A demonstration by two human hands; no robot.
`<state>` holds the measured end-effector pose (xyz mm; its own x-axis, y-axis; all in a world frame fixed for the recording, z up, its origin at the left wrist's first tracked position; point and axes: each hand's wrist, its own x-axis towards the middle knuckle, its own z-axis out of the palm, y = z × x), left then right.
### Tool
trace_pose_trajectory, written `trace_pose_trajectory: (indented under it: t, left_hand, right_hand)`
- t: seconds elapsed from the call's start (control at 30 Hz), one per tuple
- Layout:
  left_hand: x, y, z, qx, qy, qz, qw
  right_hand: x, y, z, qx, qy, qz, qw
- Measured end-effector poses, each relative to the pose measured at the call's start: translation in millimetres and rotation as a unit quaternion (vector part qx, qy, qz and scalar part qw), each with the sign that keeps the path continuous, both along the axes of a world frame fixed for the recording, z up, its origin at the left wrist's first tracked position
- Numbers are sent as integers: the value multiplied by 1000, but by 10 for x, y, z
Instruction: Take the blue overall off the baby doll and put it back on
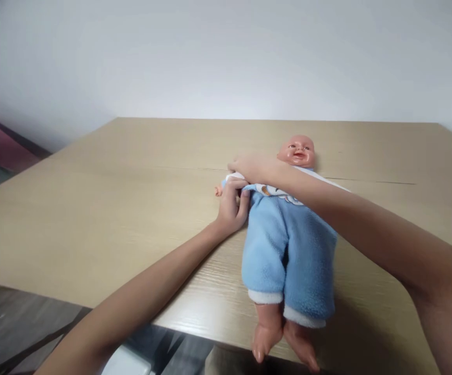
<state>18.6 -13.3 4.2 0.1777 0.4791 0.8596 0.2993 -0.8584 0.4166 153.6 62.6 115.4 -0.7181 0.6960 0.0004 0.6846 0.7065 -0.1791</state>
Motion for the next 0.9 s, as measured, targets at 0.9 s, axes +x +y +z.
trace_pose_trajectory:
  t: [0.9]
  left_hand:
    - [91,-104,23,-222,-198,-21,955]
  right_hand:
    - [705,-678,-60,-64,304,-211,927]
